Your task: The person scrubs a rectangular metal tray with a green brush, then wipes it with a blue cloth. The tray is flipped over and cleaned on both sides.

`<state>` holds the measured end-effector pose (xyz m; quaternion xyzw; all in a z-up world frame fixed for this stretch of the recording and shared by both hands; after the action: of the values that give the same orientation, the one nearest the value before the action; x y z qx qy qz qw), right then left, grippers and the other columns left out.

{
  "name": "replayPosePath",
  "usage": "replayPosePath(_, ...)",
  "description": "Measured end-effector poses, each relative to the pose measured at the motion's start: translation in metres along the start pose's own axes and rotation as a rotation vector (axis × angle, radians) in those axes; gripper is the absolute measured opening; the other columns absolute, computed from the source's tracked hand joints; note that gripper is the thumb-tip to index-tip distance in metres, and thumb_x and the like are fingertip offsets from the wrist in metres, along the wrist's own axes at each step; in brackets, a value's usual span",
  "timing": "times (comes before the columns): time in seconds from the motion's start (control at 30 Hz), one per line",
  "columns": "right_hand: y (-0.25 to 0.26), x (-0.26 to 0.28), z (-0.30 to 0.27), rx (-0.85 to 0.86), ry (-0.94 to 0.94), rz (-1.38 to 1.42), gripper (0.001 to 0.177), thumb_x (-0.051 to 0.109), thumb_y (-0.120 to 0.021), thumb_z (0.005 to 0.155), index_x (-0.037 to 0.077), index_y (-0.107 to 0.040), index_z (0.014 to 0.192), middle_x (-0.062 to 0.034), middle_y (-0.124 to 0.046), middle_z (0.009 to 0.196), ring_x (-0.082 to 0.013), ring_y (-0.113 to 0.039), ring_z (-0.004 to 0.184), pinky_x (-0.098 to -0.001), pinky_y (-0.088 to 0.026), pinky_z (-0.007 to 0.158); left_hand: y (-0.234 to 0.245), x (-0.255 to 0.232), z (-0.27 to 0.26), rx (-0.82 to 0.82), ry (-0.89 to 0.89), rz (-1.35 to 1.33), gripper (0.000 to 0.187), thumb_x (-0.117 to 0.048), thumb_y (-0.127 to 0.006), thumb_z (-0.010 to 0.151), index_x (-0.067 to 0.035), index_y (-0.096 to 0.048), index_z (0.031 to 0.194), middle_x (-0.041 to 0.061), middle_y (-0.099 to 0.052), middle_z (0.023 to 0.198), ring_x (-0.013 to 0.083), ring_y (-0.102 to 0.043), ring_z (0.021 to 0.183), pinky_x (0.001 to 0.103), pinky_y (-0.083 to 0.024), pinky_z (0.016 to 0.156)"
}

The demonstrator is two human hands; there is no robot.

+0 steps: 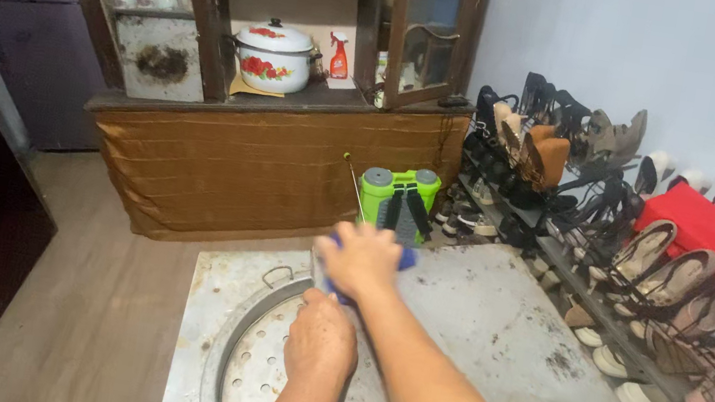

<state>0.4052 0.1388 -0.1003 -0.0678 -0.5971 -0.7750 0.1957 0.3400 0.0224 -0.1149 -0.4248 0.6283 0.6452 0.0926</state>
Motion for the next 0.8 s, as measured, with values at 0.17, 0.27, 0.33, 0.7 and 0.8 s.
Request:
replayPosePath(0.17,-0.008,0.019,-0.013,0.071,0.255,0.139,0.041,0.048,-0.064,0.083,0.029,-0.072,0.118,-0.0069,-0.062,0.127,-0.038,-0.05,0.119,-0.0545,-0.039,0.099,0.003,0.008,0.006,-0.015,-0.012,-0.115,0.04,-0.029,-0.044,0.099,0.001,-0.06,0.121,0.026,-0.067,0.123,0.0426,-0.065,0.117,0.051,-0.05,0.1)
replayPosePath(0.27,-0.005,0.017,-0.029,0.075,0.267,0.193,0.037,0.044,-0.063,0.085,0.026,-0.072,0.116,-0.0049,-0.061,0.13,-0.0384,-0.048,0.119,-0.0546,-0.038,0.098,-0.009,0.022,0.015,-0.059,0.027,-0.382,0.043,-0.029,-0.044,0.095,0.001,-0.068,0.114,0.028,-0.067,0.123,0.0445,-0.062,0.116,0.051,-0.048,0.099)
replayPosePath(0.33,0.006,0.01,-0.045,0.067,0.256,0.237,0.037,0.044,-0.06,0.089,0.025,-0.07,0.119,-0.005,-0.062,0.127,-0.0379,-0.049,0.118,-0.0531,-0.039,0.099,-0.02,0.035,0.029,-0.098,0.077,-0.602,0.046,-0.028,-0.045,0.093,0.005,-0.072,0.108,0.029,-0.07,0.119,0.0447,-0.065,0.111,0.052,-0.048,0.096)
replayPosePath(0.7,0.086,0.01,-0.185,0.215,0.444,0.24,0.033,0.037,-0.063,0.09,0.012,-0.066,0.111,-0.0096,-0.062,0.115,-0.0333,-0.051,0.11,-0.0469,-0.038,0.097,-0.032,0.027,0.098,0.087,0.153,-0.806,0.055,-0.03,-0.073,0.085,0.014,-0.067,0.119,0.027,-0.071,0.121,0.0375,-0.071,0.112,0.047,-0.054,0.097)
replayPosePath(0.8,0.083,0.003,-0.182,0.188,0.427,0.213,0.034,0.037,-0.061,0.093,0.014,-0.066,0.117,-0.0093,-0.061,0.118,-0.032,-0.051,0.111,-0.0462,-0.038,0.094,-0.038,0.021,0.092,0.017,0.07,-0.291,0.057,-0.038,-0.067,0.093,0.006,-0.058,0.128,0.031,-0.065,0.125,0.0452,-0.063,0.118,0.05,-0.049,0.101)
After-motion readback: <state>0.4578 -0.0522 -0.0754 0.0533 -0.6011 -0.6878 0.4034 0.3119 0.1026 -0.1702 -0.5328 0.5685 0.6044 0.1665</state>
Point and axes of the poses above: each hand's wrist, its own z-axis towards the middle knuckle, its own y-axis out of the back of the hand, x = y × z, the point moved 4 cm from there along z, towards the middle knuckle
